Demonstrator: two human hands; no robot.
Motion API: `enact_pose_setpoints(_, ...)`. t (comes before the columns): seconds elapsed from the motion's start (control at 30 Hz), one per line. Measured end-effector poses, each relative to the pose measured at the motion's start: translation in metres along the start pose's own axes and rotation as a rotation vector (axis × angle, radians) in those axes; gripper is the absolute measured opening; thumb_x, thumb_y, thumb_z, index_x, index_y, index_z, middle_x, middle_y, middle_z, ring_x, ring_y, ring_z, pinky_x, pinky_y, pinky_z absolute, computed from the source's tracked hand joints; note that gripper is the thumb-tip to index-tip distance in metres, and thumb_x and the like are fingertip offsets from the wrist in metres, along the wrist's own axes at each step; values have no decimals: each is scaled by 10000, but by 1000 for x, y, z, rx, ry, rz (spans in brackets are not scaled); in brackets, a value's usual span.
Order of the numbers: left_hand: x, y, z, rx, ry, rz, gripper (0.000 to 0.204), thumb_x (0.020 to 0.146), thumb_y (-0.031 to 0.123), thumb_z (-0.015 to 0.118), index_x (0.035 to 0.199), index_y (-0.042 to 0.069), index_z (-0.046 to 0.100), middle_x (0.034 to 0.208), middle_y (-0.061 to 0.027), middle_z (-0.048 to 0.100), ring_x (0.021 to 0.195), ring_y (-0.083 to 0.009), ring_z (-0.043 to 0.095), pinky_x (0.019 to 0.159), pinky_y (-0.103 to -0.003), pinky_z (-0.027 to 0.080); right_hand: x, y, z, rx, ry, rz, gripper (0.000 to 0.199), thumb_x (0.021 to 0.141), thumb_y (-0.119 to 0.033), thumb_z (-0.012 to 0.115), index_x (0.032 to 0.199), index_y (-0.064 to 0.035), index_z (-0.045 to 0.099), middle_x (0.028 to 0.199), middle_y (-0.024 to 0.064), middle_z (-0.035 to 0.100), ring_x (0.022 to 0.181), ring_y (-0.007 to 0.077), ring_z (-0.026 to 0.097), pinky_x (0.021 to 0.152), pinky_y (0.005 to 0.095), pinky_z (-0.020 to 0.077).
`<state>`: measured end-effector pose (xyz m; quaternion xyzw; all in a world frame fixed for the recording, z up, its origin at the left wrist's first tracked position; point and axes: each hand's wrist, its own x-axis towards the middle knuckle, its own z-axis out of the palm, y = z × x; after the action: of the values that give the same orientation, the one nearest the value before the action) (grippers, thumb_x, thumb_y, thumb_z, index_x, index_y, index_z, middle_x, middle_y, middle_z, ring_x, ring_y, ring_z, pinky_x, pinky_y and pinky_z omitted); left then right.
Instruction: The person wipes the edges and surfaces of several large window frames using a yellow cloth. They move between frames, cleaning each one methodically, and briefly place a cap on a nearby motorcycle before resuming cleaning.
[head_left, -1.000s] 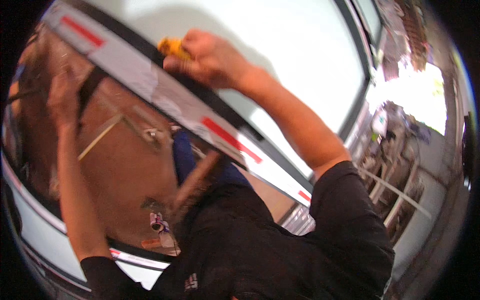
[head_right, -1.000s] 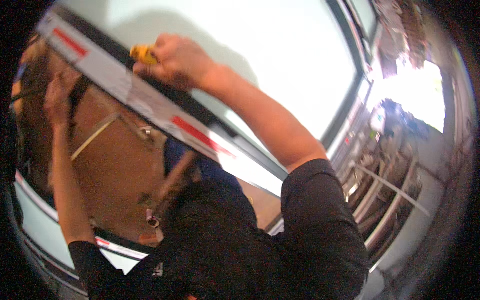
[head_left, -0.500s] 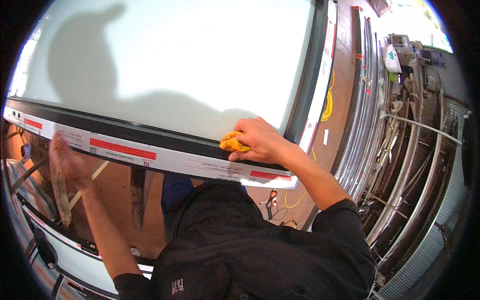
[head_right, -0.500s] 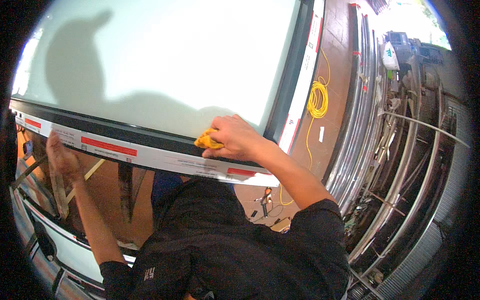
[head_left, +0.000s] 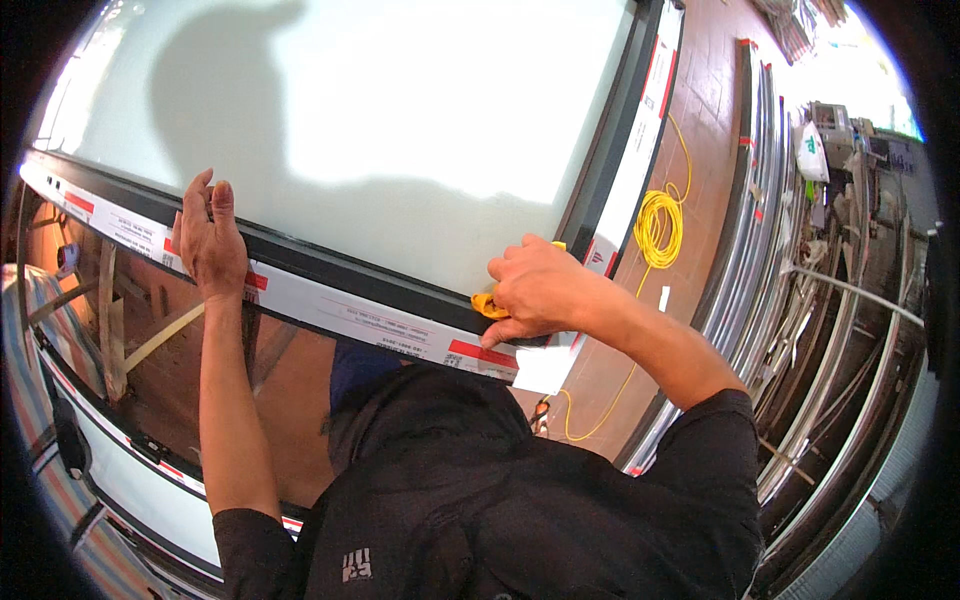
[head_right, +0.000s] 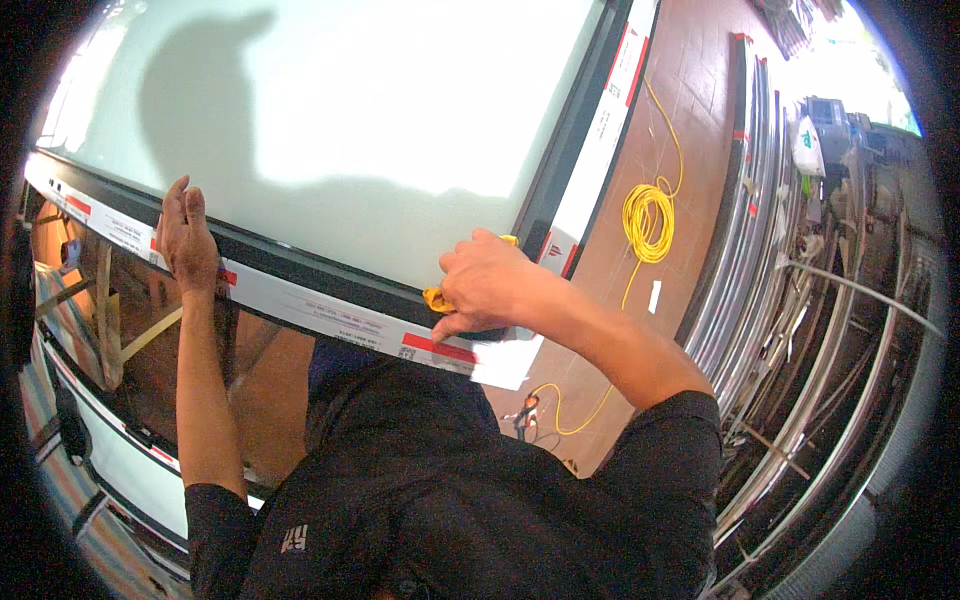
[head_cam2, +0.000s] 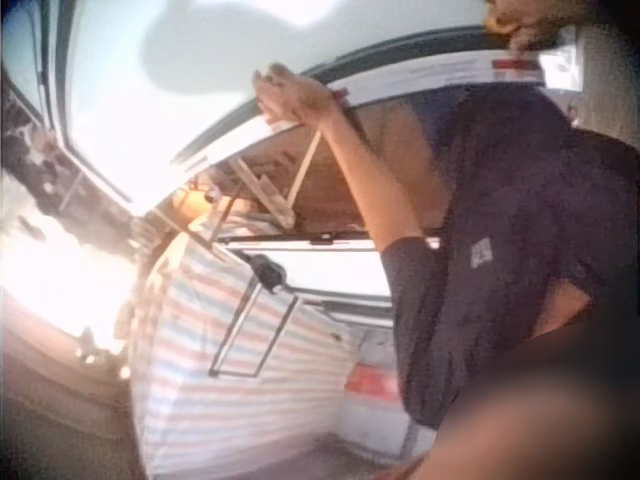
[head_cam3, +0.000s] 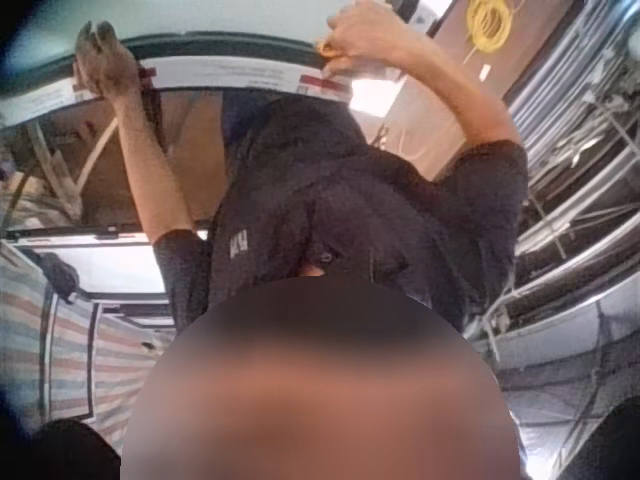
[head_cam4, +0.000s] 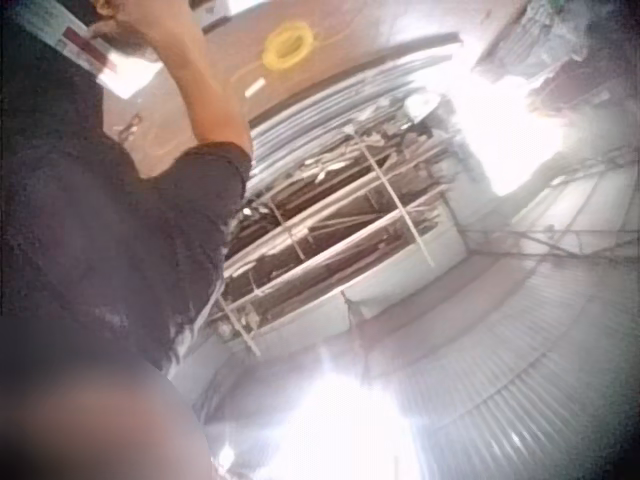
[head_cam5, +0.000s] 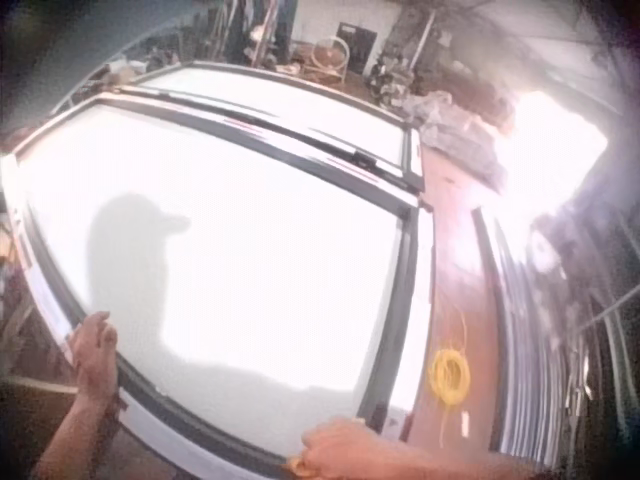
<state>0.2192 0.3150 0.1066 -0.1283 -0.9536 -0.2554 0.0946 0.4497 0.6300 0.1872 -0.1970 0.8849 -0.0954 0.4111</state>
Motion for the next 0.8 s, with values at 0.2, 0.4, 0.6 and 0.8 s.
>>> enact_pose_setpoints(0.2,-2,-4,3,49,-46,28,734,1023,696,320,1354,105,601,1157,-118,711,1138,-266,635,1178,-475,273,-12,-2,-19,-214,-68,-98,482,851,-578,689,884,-107,787,978,102,680,1063,283,630,871,441,466)
enact_pose_setpoints(0.4,-15,1,6,70,-43,21,694,1013,693,357,1358,148,612,1245,-101,687,1233,-274,593,1195,-497,246,-10,-8,-11,-277,-215,39,226,804,-227,636,915,-98,785,981,104,686,1022,299,657,862,440,493)
enact_pose_setpoints(0.6,-65,40,17,124,-55,-36,777,976,755,349,1403,151,589,1411,-110,607,1461,-267,400,1244,-514,135,-7,14,1,-356,-87,28,284,765,-341,694,887,-103,789,902,152,740,901,319,726,763,454,559)
enact_pose_setpoints(0.8,-82,55,18,165,1,-29,810,965,774,340,1393,134,593,1429,-136,591,1486,-272,366,1237,-523,161,-22,128,-48,-529,118,427,274,763,-331,692,894,-113,794,906,142,764,885,332,752,779,478,591)
